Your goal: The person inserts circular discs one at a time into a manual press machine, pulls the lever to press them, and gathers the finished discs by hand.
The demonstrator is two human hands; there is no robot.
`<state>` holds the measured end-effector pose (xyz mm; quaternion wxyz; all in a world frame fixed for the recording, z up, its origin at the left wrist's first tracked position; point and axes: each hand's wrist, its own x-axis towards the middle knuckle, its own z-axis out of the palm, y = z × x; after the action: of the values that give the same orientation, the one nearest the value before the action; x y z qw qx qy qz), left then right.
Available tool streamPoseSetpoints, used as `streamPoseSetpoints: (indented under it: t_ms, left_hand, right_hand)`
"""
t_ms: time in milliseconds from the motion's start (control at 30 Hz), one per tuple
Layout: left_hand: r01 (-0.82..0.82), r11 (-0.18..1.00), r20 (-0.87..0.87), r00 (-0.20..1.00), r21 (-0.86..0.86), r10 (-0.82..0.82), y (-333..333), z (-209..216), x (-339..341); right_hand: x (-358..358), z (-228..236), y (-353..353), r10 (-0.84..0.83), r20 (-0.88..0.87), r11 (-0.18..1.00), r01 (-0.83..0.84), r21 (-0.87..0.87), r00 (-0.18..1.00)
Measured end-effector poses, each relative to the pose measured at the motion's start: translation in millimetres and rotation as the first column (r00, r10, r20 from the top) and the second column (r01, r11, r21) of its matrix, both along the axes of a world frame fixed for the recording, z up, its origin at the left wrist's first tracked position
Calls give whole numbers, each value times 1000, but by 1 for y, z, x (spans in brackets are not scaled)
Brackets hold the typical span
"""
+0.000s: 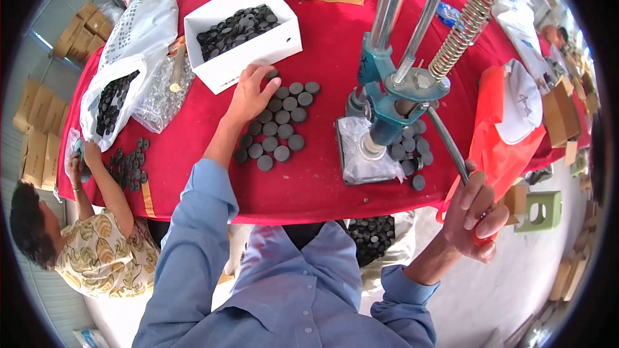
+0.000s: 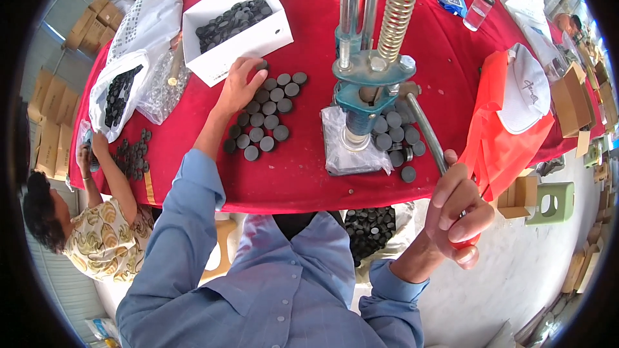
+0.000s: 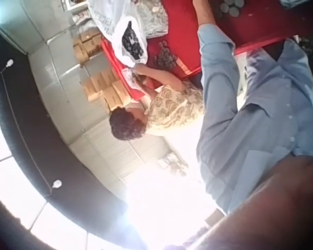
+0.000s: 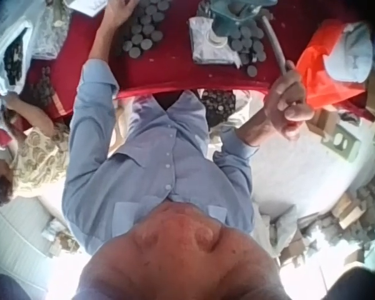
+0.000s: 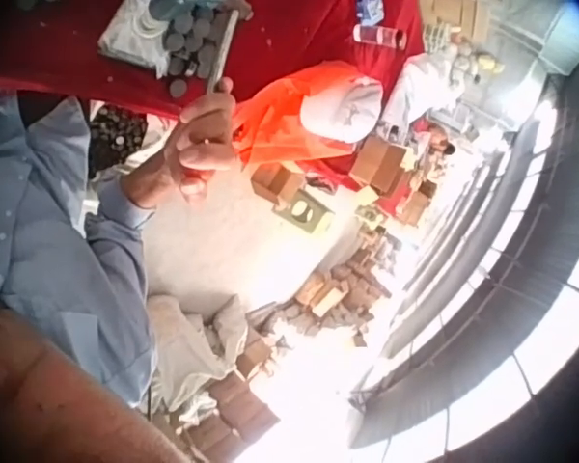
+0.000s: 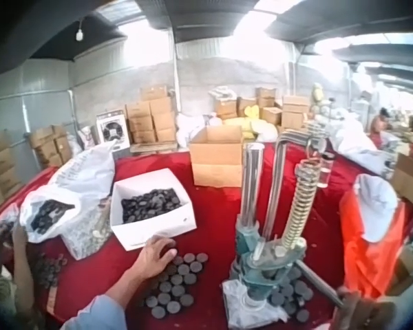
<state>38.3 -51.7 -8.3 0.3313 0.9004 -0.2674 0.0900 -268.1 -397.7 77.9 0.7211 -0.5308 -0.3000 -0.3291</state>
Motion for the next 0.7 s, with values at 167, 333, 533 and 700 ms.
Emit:
streamPoseSetpoints:
  t_ms: [167, 333, 533, 700]
  left_hand:
    - [186, 976, -113, 978, 118, -173, -17, -20, 17]
    - [429, 880, -45, 902, 206, -429, -24, -16, -7]
    - [234, 972, -33, 972, 22, -233, 9, 26, -49]
    - [-103, 992, 65, 993, 80, 98, 85, -4, -114]
  right_hand:
    - [-1, 1, 1, -12, -15, 1000, 12, 0, 1000]
    - [2, 0, 0, -4, -5, 1000, 4, -7, 1000]
    - [3, 1, -2, 7, -9, 1000, -7, -18, 1000]
    - [3, 1, -1, 11, -2, 1000, -11, -26, 1000]
